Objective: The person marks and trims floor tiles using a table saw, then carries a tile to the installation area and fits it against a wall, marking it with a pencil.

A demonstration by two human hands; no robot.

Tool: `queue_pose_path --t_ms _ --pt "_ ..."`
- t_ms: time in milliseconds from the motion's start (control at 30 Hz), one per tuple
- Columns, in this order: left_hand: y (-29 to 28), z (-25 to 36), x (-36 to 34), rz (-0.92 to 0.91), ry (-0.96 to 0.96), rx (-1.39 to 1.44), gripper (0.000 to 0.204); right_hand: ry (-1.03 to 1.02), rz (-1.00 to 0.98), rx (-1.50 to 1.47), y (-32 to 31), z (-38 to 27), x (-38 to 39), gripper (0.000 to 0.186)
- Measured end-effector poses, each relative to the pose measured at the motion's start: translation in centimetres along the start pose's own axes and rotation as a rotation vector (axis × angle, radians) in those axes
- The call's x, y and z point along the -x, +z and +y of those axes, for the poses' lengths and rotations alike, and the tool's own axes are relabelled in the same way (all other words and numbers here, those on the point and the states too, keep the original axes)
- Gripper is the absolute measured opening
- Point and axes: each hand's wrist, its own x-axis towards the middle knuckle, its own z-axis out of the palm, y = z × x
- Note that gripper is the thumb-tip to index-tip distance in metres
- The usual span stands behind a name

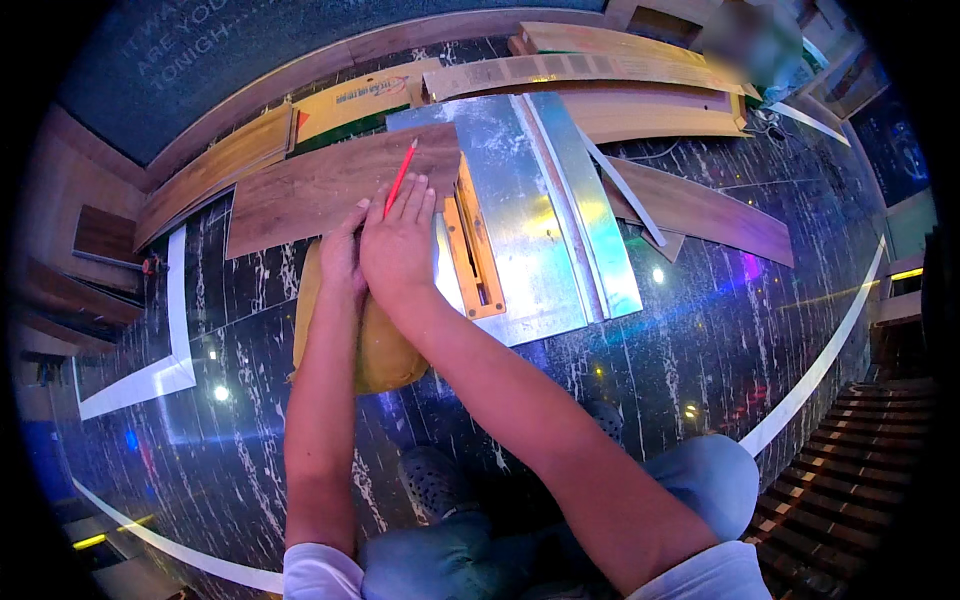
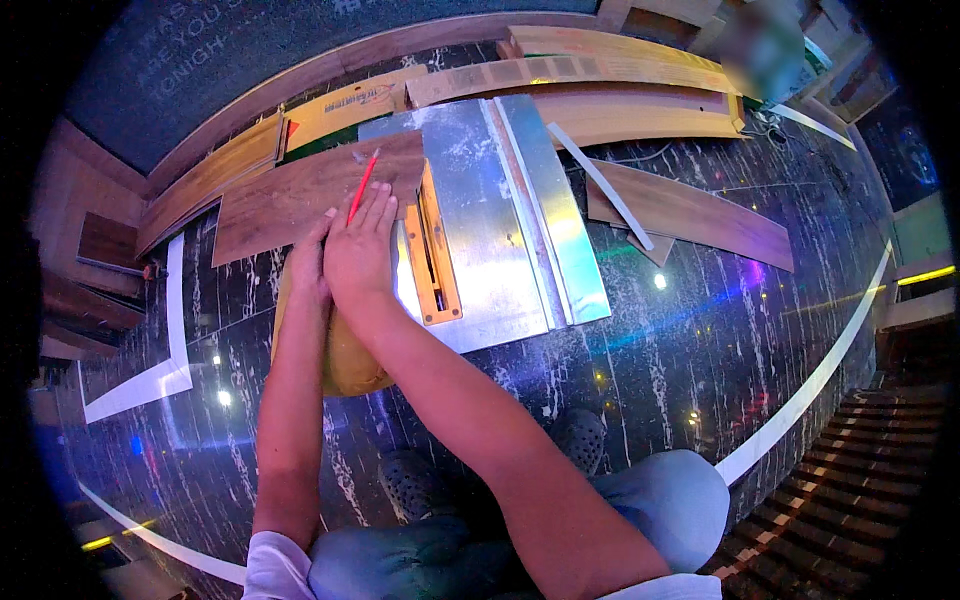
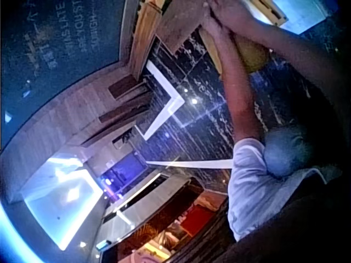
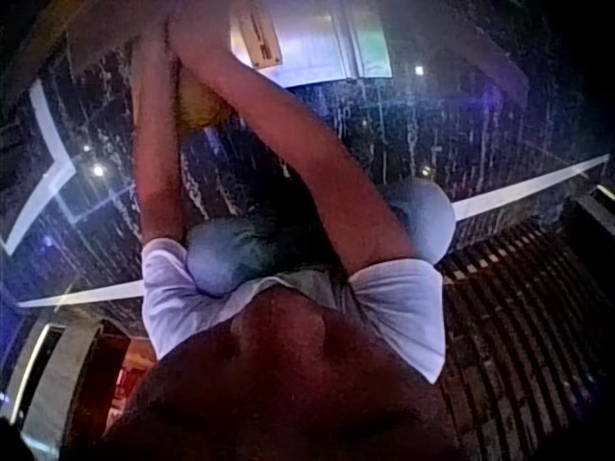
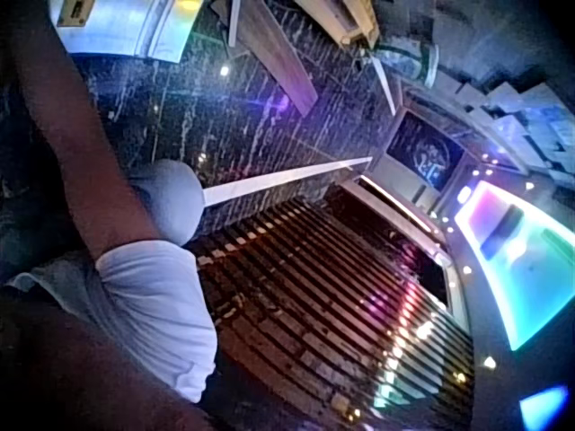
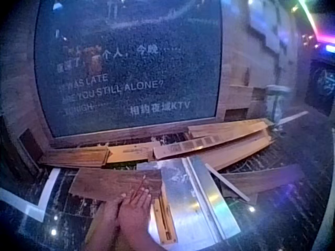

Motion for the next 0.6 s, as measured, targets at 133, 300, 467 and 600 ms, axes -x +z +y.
queue_pose_path --t_ms 133,300,467,600 --pt "-0.8 0.3 -0.5 0.01 -0.01 -0.004 0.033 0.0 -0.011 0.015 -0.1 -0.4 0.1 0.055" --pt "-1.3 0.4 -0.4 0.067 -0.017 -0.043 0.033 -0.008 -0.025 -0.003 -0.5 -0.6 0.5 0.055" --pt "-0.8 -0.2 0.5 -0.028 -0.05 0.042 0.033 0.008 -0.006 -0.001 -0.1 -0.2 0.7 0.054" --pt "-3.0 -0.5 -0.5 -0.051 0.041 0.071 0.035 -0.006 0.0 -0.026 -0.9 -0.8 0.9 0.053"
